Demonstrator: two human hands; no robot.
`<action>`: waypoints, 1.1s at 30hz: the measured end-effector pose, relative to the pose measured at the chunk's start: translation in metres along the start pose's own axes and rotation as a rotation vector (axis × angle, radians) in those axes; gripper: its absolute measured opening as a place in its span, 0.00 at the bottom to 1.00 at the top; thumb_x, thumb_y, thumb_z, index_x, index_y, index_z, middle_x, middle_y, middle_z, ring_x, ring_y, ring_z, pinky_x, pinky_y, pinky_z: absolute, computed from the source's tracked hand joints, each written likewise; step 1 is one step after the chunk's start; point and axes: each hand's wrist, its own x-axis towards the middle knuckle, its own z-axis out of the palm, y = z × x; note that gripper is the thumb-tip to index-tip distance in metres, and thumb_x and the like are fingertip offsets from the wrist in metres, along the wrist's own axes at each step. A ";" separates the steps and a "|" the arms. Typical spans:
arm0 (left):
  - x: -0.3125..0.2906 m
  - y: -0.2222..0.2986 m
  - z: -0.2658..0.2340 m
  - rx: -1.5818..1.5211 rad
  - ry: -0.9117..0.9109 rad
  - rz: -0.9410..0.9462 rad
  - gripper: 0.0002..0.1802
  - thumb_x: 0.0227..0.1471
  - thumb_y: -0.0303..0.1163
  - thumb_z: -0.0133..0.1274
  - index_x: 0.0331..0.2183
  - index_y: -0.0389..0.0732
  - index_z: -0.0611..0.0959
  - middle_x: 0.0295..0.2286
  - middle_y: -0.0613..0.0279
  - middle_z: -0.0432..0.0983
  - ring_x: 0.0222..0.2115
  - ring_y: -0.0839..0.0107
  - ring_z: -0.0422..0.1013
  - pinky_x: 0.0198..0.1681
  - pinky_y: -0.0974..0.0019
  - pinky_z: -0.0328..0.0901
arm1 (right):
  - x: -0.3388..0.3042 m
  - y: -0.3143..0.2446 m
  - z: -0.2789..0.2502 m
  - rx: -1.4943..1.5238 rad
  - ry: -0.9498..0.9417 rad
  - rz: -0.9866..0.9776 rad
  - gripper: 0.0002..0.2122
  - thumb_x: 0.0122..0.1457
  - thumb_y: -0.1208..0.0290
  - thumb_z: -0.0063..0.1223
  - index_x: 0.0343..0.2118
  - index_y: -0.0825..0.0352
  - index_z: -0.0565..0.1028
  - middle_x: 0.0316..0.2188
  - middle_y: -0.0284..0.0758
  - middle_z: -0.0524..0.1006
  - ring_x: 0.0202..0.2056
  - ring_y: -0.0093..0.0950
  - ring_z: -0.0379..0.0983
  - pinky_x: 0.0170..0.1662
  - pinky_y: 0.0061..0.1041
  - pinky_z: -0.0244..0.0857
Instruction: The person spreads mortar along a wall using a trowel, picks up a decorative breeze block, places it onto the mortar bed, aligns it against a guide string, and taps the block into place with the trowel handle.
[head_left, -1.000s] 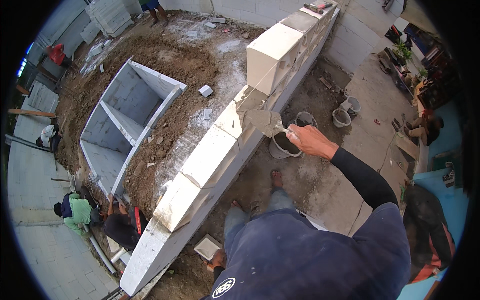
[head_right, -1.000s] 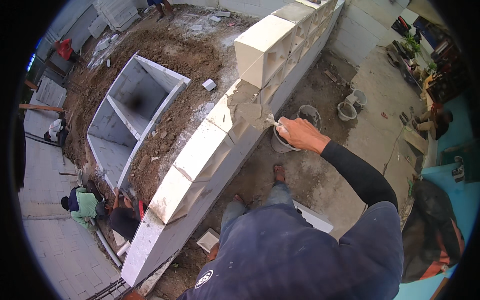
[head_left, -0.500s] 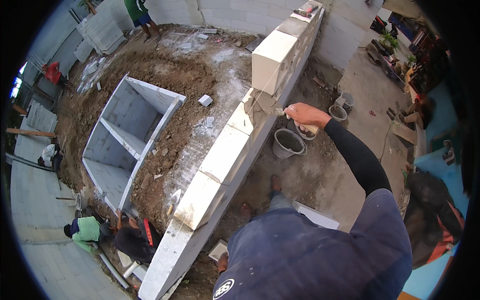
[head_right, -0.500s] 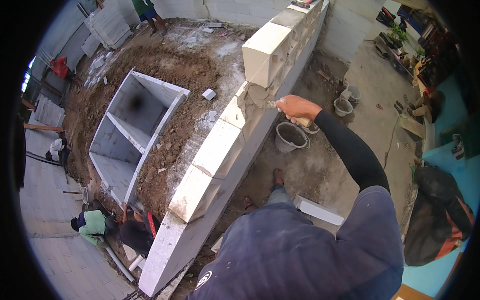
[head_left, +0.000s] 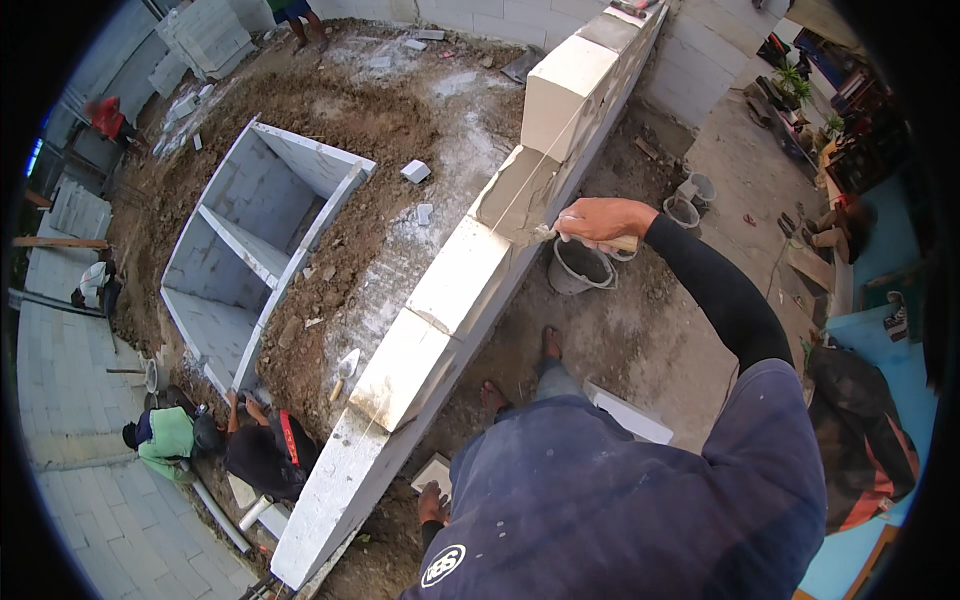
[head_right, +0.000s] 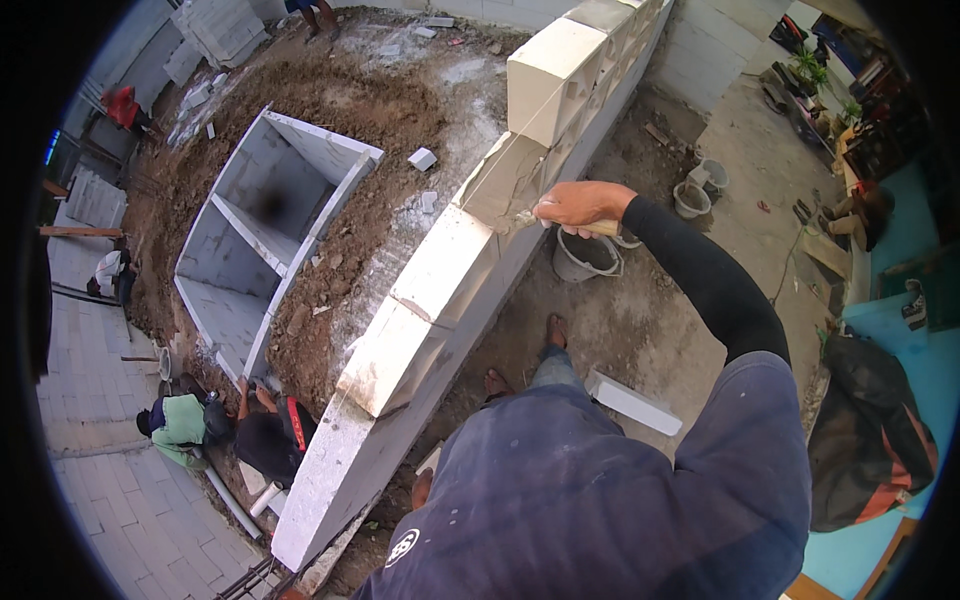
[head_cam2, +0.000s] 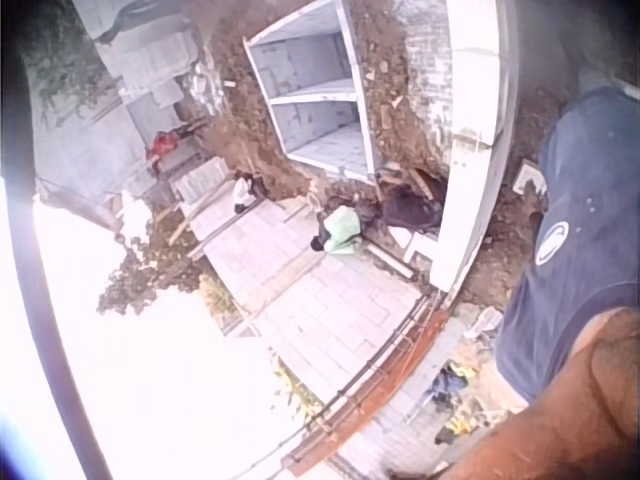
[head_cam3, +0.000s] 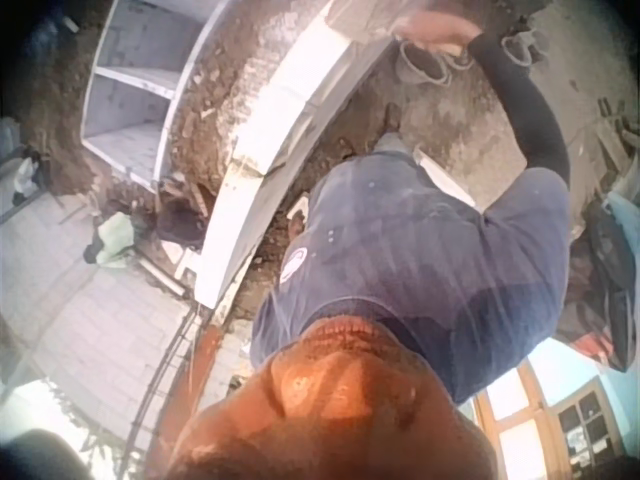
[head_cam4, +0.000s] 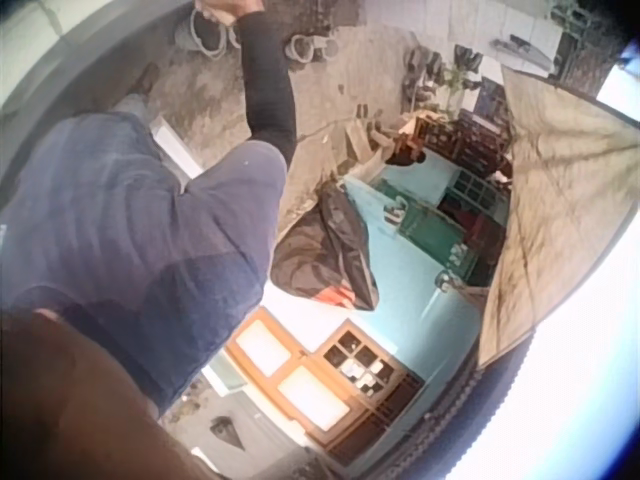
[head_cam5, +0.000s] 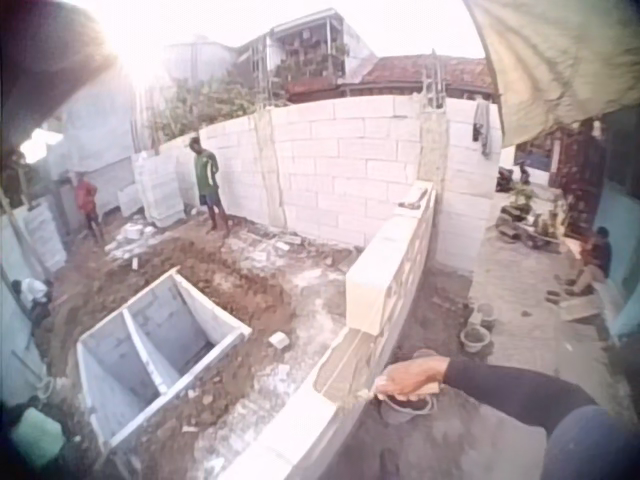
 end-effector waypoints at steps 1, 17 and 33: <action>0.001 -0.021 -0.009 0.057 -0.058 0.185 0.33 0.62 0.43 0.53 0.63 0.38 0.69 0.61 0.52 0.66 0.62 0.58 0.62 0.59 0.50 0.63 | -0.004 -0.006 0.004 0.020 -0.054 -0.010 0.21 0.68 0.52 0.41 0.36 0.68 0.76 0.17 0.28 0.68 0.15 0.23 0.67 0.22 0.28 0.64; 0.030 -0.057 -0.003 -0.112 0.166 0.098 0.27 0.63 0.44 0.52 0.57 0.37 0.78 0.51 0.55 0.76 0.55 0.58 0.70 0.54 0.51 0.66 | 0.008 0.034 0.047 -0.352 0.314 -0.390 0.19 0.70 0.57 0.40 0.36 0.71 0.74 0.19 0.41 0.72 0.16 0.37 0.74 0.29 0.39 0.69; 0.004 0.016 0.020 -0.137 0.163 -0.174 0.29 0.62 0.40 0.52 0.60 0.34 0.73 0.57 0.52 0.72 0.56 0.57 0.71 0.55 0.54 0.66 | -0.031 -0.011 0.051 0.677 -0.163 0.207 0.17 0.72 0.51 0.42 0.39 0.63 0.70 0.20 0.24 0.67 0.14 0.14 0.62 0.15 0.16 0.59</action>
